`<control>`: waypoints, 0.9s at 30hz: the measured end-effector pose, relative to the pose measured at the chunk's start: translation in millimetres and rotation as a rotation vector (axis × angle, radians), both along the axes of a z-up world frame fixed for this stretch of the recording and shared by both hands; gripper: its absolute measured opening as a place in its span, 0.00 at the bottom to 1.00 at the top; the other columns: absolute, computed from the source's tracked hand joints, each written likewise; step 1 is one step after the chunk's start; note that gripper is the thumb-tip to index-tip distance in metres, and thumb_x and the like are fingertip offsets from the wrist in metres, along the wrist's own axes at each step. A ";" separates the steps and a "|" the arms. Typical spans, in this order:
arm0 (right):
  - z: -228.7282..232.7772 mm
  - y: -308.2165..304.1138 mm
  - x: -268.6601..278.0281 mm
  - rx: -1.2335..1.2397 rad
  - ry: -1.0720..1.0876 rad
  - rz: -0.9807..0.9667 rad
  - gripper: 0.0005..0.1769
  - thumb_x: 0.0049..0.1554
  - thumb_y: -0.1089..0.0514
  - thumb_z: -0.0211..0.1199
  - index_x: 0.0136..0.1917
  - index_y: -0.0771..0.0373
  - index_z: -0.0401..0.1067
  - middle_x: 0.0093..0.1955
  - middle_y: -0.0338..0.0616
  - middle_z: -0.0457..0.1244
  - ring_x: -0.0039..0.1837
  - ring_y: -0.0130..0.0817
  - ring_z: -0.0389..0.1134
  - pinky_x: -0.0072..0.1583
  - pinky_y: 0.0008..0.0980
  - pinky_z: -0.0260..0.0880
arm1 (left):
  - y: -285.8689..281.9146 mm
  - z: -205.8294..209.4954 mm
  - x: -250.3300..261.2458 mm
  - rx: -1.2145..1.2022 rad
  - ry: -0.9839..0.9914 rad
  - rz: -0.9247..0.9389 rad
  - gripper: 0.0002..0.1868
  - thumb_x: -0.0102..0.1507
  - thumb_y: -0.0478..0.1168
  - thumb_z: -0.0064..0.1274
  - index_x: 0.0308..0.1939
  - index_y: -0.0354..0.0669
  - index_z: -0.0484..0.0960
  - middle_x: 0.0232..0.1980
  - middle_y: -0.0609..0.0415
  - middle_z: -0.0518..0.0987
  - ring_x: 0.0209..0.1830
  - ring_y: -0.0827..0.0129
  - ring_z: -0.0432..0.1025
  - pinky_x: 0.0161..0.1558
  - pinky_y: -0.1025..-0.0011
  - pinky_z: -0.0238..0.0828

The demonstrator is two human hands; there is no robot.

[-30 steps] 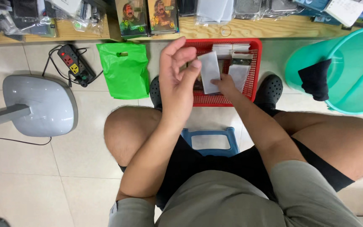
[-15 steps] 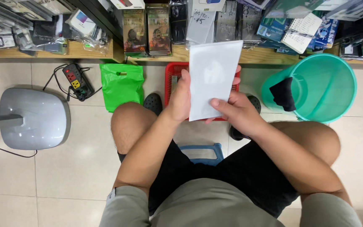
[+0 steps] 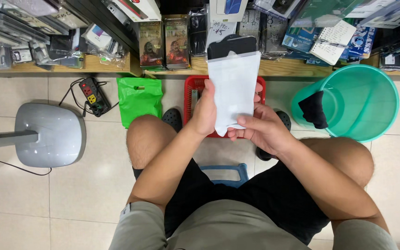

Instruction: The person organizes screen protectors by inserting them into white paper sleeves and placing the sleeved items into a red basket.

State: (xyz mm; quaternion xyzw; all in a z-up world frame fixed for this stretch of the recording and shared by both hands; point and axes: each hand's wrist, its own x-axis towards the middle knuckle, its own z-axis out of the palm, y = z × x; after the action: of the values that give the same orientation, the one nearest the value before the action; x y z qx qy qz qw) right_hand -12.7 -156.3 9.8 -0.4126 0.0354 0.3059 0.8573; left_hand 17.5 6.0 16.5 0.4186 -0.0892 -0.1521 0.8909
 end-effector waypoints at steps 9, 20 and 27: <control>1.0 -12.5 12.2 -0.427 -0.282 0.188 0.11 0.56 0.63 0.70 0.49 0.74 0.79 0.41 0.61 0.72 0.44 0.41 0.75 0.49 0.39 0.80 | 7.4 -15.6 6.2 -0.093 0.035 -0.005 0.50 0.69 0.75 0.17 0.65 0.34 0.75 0.57 0.33 0.81 0.55 0.50 0.80 0.55 0.53 0.82; 5.7 -52.4 53.9 0.208 -0.419 -0.056 0.54 0.52 0.35 0.65 0.79 0.67 0.53 0.75 0.67 0.57 0.76 0.55 0.61 0.72 0.57 0.66 | -17.5 -20.6 -41.4 -0.459 0.309 -0.527 0.49 0.72 0.73 0.21 0.70 0.31 0.71 0.64 0.26 0.76 0.61 0.41 0.76 0.61 0.38 0.75; 1.6 -41.8 53.6 0.514 -0.406 0.131 0.61 0.46 0.42 0.79 0.80 0.66 0.51 0.70 0.79 0.57 0.74 0.68 0.61 0.71 0.58 0.67 | -20.1 -35.2 -62.3 -0.700 0.499 -0.677 0.55 0.69 0.77 0.22 0.76 0.27 0.63 0.65 0.15 0.70 0.62 0.24 0.70 0.62 0.20 0.61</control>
State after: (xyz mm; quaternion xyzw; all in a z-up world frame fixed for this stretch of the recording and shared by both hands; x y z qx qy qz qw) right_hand 40.9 -198.1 11.3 -0.2368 -0.2411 0.2706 0.9014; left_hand -44.8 -14.1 -18.7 -0.0036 -0.0501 -0.4861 0.8725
